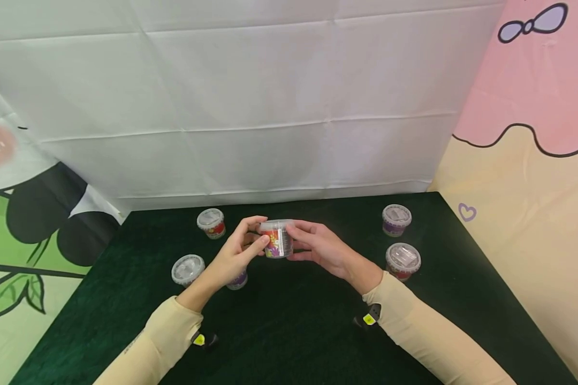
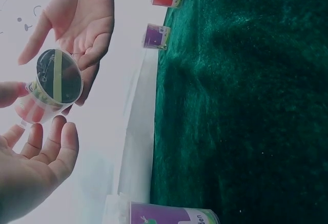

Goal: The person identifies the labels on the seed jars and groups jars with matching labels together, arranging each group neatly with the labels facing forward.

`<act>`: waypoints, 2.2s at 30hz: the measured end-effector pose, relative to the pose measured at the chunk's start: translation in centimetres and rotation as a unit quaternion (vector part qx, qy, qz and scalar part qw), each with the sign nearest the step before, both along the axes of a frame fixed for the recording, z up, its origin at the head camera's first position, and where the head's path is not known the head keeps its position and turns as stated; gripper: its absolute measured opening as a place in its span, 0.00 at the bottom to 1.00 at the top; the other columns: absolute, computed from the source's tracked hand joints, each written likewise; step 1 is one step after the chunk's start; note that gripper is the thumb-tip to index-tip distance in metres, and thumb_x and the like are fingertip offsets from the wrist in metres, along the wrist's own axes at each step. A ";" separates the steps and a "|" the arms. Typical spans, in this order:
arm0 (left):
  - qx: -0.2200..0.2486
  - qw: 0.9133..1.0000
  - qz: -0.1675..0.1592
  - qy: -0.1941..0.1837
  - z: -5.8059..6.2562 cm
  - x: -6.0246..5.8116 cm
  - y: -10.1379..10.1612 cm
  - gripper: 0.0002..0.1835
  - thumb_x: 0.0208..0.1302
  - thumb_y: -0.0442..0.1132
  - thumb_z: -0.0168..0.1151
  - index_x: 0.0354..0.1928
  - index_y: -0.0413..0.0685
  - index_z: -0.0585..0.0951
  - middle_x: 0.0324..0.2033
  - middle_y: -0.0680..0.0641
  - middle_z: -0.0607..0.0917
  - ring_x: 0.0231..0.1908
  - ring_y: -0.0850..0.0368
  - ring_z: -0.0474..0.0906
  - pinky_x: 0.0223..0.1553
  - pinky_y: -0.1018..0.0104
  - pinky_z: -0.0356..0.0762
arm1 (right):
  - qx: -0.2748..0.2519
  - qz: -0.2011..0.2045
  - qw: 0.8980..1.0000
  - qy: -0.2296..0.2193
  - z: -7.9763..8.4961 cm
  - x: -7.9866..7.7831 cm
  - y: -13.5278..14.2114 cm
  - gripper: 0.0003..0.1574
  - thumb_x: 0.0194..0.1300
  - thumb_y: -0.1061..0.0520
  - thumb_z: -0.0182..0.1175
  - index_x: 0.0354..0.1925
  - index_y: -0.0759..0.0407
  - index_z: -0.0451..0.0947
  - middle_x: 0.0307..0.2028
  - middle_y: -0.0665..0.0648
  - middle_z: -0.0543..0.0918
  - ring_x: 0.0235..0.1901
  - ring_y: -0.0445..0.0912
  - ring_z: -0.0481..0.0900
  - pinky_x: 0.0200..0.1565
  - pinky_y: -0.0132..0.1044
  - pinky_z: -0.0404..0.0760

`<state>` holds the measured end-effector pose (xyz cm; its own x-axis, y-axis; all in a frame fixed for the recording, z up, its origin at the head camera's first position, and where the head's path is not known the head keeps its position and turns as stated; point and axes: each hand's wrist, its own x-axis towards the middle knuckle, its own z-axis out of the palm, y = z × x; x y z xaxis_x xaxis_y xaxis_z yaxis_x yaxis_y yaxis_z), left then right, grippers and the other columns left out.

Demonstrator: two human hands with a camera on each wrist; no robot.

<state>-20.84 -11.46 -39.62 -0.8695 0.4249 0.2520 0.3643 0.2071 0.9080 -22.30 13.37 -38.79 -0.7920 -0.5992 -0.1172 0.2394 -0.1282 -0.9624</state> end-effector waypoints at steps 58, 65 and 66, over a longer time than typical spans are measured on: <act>0.014 1.000 -0.003 0.008 -0.3 -0.1 0.3 0.21 0.81 0.41 0.49 0.71 0.49 0.65 0.56 0.41 0.68 0.49 0.46 0.76 0.48 0.49 0.81 | 0.002 -0.011 1.000 0.011 0.0 0.3 -0.8 0.37 0.80 0.45 0.48 0.79 0.53 0.52 0.67 0.62 0.66 0.61 0.56 0.69 0.62 0.52 0.71; 0.006 1.000 -0.009 -0.001 -0.6 -0.1 0.5 0.22 0.80 0.43 0.51 0.71 0.51 0.64 0.60 0.41 0.66 0.52 0.45 0.75 0.48 0.57 0.82 | 0.004 -0.005 1.000 0.017 -0.2 0.5 -1.3 0.38 0.79 0.46 0.50 0.78 0.56 0.51 0.69 0.63 0.64 0.63 0.56 0.68 0.64 0.55 0.70; 0.006 1.000 -0.008 -0.001 -0.6 -0.1 0.5 0.22 0.80 0.43 0.51 0.70 0.52 0.64 0.60 0.41 0.66 0.52 0.45 0.75 0.48 0.56 0.82 | 0.002 -0.008 1.000 0.017 -0.2 0.6 -1.3 0.38 0.79 0.46 0.50 0.77 0.56 0.51 0.68 0.63 0.65 0.63 0.56 0.68 0.64 0.55 0.70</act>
<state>-20.90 -10.93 -40.23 -0.8633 0.4357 0.2547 0.3648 0.1900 0.9115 -21.75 12.07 -38.99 -0.8049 -0.5859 -0.0937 0.2054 -0.1270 -0.9704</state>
